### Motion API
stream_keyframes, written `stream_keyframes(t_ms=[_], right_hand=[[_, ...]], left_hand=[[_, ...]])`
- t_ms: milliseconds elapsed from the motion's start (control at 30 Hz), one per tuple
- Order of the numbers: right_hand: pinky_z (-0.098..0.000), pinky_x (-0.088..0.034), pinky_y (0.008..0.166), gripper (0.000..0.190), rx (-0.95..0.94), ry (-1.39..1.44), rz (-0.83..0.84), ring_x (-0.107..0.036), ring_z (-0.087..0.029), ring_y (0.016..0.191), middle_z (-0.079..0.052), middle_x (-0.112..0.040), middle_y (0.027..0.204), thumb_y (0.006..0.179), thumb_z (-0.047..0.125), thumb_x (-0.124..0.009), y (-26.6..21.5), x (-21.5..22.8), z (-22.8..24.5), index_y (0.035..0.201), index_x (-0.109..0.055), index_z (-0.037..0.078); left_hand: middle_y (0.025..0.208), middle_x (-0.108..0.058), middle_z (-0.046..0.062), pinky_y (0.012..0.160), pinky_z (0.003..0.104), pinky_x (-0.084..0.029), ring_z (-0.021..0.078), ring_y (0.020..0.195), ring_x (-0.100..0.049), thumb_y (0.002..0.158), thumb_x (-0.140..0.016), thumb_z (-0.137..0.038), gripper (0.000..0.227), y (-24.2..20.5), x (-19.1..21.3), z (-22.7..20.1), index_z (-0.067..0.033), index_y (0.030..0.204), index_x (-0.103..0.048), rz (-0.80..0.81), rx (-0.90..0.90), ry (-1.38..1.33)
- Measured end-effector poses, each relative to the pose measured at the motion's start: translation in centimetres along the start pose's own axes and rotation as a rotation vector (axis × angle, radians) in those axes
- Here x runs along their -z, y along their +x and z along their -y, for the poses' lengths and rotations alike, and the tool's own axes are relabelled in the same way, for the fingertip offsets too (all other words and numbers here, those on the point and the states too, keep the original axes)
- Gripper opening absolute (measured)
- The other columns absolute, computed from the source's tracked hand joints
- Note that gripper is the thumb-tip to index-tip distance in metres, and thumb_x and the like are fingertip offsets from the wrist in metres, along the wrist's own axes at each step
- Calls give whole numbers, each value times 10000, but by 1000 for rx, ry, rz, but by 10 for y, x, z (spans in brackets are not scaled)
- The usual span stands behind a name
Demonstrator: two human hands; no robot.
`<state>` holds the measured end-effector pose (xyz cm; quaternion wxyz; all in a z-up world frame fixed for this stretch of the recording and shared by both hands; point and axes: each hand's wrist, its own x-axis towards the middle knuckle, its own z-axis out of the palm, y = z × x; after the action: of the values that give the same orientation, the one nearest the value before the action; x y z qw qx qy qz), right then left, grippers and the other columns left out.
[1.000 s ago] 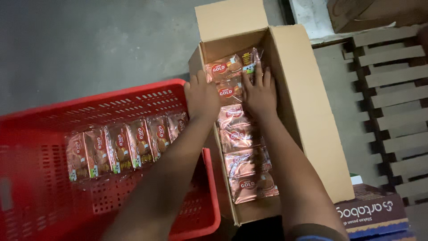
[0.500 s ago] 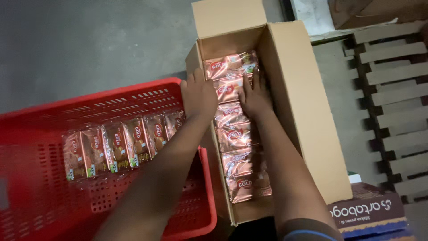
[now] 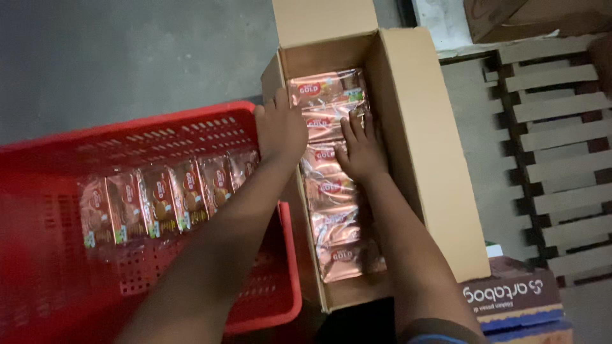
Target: The person transfers individually wrapped snack packs from a red basket into a cardboard box, arranging them in neat rows. After filling the first box, the person closes it and opens a second box to continue packing the remaining snack packs.
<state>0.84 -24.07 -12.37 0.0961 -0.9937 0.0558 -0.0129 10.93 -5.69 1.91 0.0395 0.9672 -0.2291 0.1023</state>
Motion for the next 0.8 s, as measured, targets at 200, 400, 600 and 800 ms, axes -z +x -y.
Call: stream_keyframes(t_ms=[200,400,600,800], right_hand=[[-638,-242,1197,727,-79,-35,177,-184,-490,1549,-189,-270,1690,985,539,-392,-85,26,29,1613,-364,174],[-749,-173,1164,959,-90,-317,926,27,-483,1573,-60,108,1756,962,704,-464,-179,78,67,1675,51,321],[-814,-234,1082,965,-115,-239,994,97,-510,1556,-103,204,1732,995,501,-545,-188,62,68,1652,147,359],[-824,-341,1019,1100,-152,-78,944,113,-521,1556,0,222,1735,803,546,-661,-181,46,40,1653,31,456]], left_hand=[[967,-544,69,748,437,-362,308,822,-601,919,-632,-243,181,-5,-12,1,-132,882,-770,-19,-7,-18],[927,-509,-4,807,401,-356,234,926,-569,941,-656,-303,107,-21,-38,19,-217,881,-680,-225,-89,-374],[865,-518,18,778,376,-444,291,838,-607,917,-740,-120,44,-111,22,78,-160,936,-732,-371,-148,-753],[894,-722,209,765,472,-551,427,900,-709,942,-753,-104,99,-239,110,179,-33,1007,-774,-1,-98,-790]])
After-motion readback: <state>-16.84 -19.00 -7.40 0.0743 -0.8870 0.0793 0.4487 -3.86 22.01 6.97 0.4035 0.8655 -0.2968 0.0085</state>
